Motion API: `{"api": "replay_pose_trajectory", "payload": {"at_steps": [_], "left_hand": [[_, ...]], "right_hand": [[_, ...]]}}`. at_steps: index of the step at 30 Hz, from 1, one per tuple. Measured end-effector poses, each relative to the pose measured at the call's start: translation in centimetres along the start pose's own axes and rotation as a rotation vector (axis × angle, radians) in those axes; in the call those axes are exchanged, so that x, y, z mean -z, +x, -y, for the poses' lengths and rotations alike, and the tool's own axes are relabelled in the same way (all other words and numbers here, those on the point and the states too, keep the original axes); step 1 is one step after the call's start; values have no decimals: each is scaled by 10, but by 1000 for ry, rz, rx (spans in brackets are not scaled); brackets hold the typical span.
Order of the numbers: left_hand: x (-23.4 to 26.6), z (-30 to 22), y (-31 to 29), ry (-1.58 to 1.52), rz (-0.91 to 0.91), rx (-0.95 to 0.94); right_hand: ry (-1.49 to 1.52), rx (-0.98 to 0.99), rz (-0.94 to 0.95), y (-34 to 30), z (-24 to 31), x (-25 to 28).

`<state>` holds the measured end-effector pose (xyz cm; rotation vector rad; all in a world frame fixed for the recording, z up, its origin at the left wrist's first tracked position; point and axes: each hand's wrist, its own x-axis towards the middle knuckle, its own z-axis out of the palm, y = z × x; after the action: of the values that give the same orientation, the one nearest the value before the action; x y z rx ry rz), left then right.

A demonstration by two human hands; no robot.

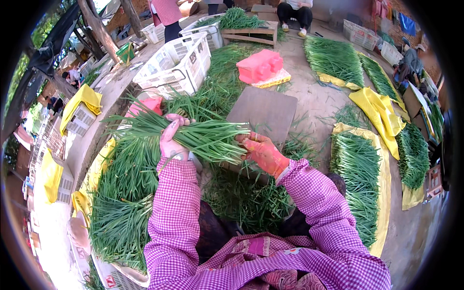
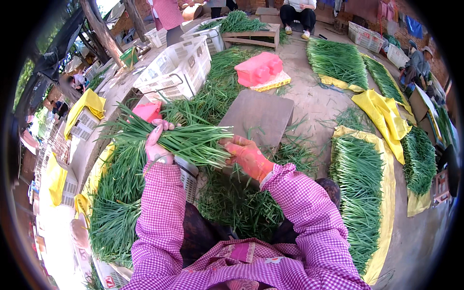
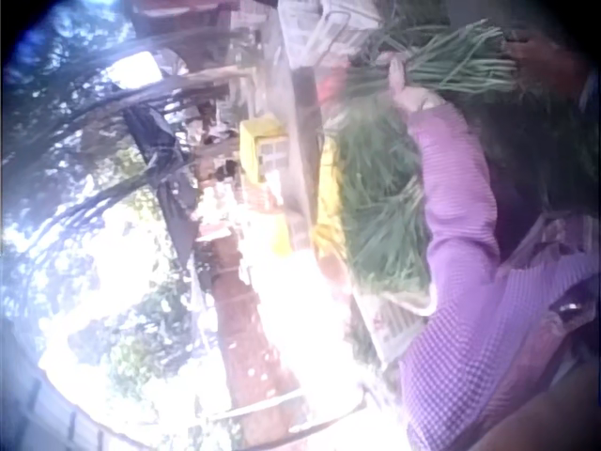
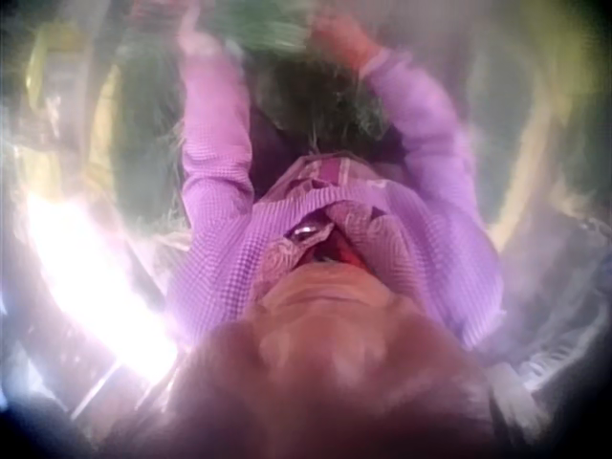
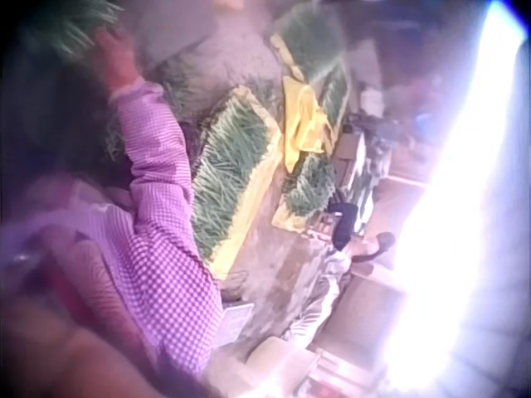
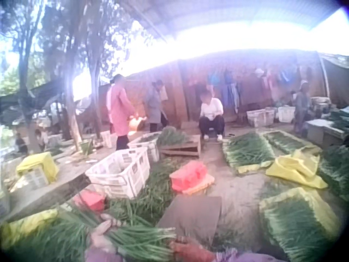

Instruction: The person sorts green stalks by hand, cleaning the roots and removing debris before placing them into a plastic crate.

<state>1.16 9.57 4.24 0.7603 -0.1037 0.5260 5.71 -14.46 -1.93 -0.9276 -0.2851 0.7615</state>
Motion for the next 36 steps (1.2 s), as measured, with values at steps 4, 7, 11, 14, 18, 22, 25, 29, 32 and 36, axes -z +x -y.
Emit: {"api": "replay_pose_trajectory", "payload": {"at_steps": [4, 7, 11, 14, 18, 22, 25, 29, 32, 36], "left_hand": [[-9, 4, -8, 171, 139, 53], [-2, 10, -5, 237, 229, 92], [-5, 9, -6, 104, 212, 334], [27, 11, 18, -976, -379, 641], [20, 15, 10, 210, -153, 52], [7, -4, 5, 291, -289, 42], [9, -6, 8, 216, -380, -23], [0, -6, 4, 171, -425, -10], [16, -9, 11, 51, -454, 20], [19, -17, 11, -61, -514, 45]], "right_hand": [[21, 72, -58, -4, 3, -7], [57, 33, -82, -6, 7, -6], [68, 41, -101, -8, 10, 3], [-30, 41, -83, -9, 20, 1], [-113, 148, -24, -12, 33, 6], [-45, 349, 67, -20, 56, 16], [-259, 343, -88, -20, 71, 33], [-171, 402, -195, -22, 78, 35], [73, 599, -139, -23, 91, 46], [-84, 576, -275, -23, 99, 78]]}}
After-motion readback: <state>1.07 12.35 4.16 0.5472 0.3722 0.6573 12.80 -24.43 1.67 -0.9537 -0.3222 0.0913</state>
